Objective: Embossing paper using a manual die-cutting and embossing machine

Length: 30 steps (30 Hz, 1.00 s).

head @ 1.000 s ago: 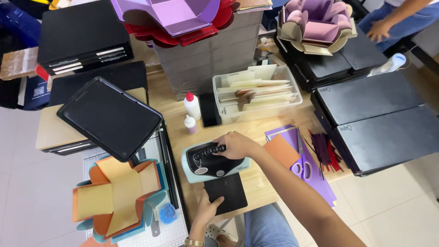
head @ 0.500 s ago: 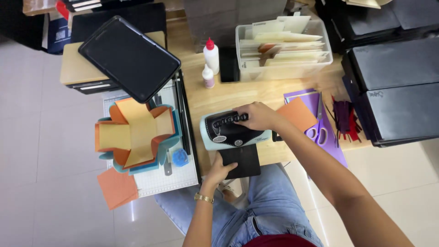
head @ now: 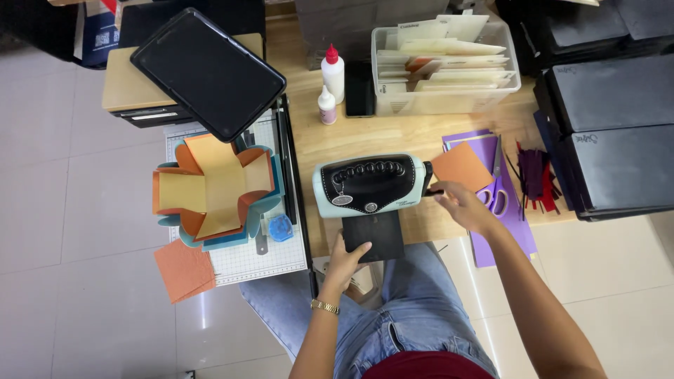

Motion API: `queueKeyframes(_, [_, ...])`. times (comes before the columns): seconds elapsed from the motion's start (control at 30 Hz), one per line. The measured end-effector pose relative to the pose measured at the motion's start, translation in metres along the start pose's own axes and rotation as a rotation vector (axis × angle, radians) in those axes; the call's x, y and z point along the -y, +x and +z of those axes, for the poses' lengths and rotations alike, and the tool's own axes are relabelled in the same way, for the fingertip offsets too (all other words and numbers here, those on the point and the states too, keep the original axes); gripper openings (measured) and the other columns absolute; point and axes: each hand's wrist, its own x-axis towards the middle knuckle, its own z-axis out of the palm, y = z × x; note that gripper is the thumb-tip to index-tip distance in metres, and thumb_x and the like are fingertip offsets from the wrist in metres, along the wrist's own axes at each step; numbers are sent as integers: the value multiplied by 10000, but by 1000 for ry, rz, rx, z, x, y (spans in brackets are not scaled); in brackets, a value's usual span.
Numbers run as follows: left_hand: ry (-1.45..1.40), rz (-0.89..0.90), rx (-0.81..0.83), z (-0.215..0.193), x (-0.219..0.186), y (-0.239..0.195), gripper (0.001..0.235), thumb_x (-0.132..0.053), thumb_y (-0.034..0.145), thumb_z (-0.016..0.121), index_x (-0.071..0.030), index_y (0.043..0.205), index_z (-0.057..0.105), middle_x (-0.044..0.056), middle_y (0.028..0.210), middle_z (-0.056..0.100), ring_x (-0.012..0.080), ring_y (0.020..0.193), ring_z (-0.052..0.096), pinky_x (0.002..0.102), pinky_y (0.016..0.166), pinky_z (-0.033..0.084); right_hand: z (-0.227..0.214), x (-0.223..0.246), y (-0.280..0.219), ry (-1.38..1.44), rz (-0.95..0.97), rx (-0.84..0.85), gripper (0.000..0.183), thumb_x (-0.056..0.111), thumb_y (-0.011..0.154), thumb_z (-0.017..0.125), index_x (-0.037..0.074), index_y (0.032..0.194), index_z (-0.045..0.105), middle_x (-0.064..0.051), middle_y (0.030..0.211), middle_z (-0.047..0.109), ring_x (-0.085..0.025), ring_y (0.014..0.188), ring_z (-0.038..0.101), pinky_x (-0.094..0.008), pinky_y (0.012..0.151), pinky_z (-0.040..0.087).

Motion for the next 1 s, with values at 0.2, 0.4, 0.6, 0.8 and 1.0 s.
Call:
queueKeyframes(0.2, [-75,42,-14,0,22,17,772,-160,949,746,-155,1587,311,282,1601,320,505,1384,449,531,969,592,-3,4,-25,-101,-72,55,469,134,888,751,169,1346,657,-136,1214,719,-333,1135,692,-439,914,589])
queueKeyframes(0.4, [-97,34,-21,-4,34,33,738,-168,941,761,-153,1554,351,282,1576,375,477,1336,520,489,924,622,-59,73,-44,-74,-90,30,405,-37,864,708,50,1258,728,-252,1098,765,-436,999,736,-500,824,612])
queueKeyframes(0.6, [-126,63,-31,-9,44,44,733,-141,930,782,-153,1545,383,281,1564,394,496,1311,533,504,885,643,-78,101,16,-130,-295,-145,372,-1,912,720,42,1281,711,-238,1126,728,-397,973,704,-430,792,589])
queueKeyframes(0.8, [-92,99,-37,5,10,8,800,-136,921,764,-75,1580,315,339,1583,335,544,1404,396,618,1003,542,-35,19,114,-317,-638,-364,523,19,825,757,89,1330,638,-165,1110,645,-403,1062,649,-484,986,502])
queueKeyframes(1.0, [-175,39,-116,-13,71,75,628,-81,778,846,-122,1349,588,160,1290,711,331,1135,708,554,666,690,24,-29,110,-313,-557,-275,560,-38,676,583,118,1214,596,-153,1135,616,-368,1022,588,-426,882,463])
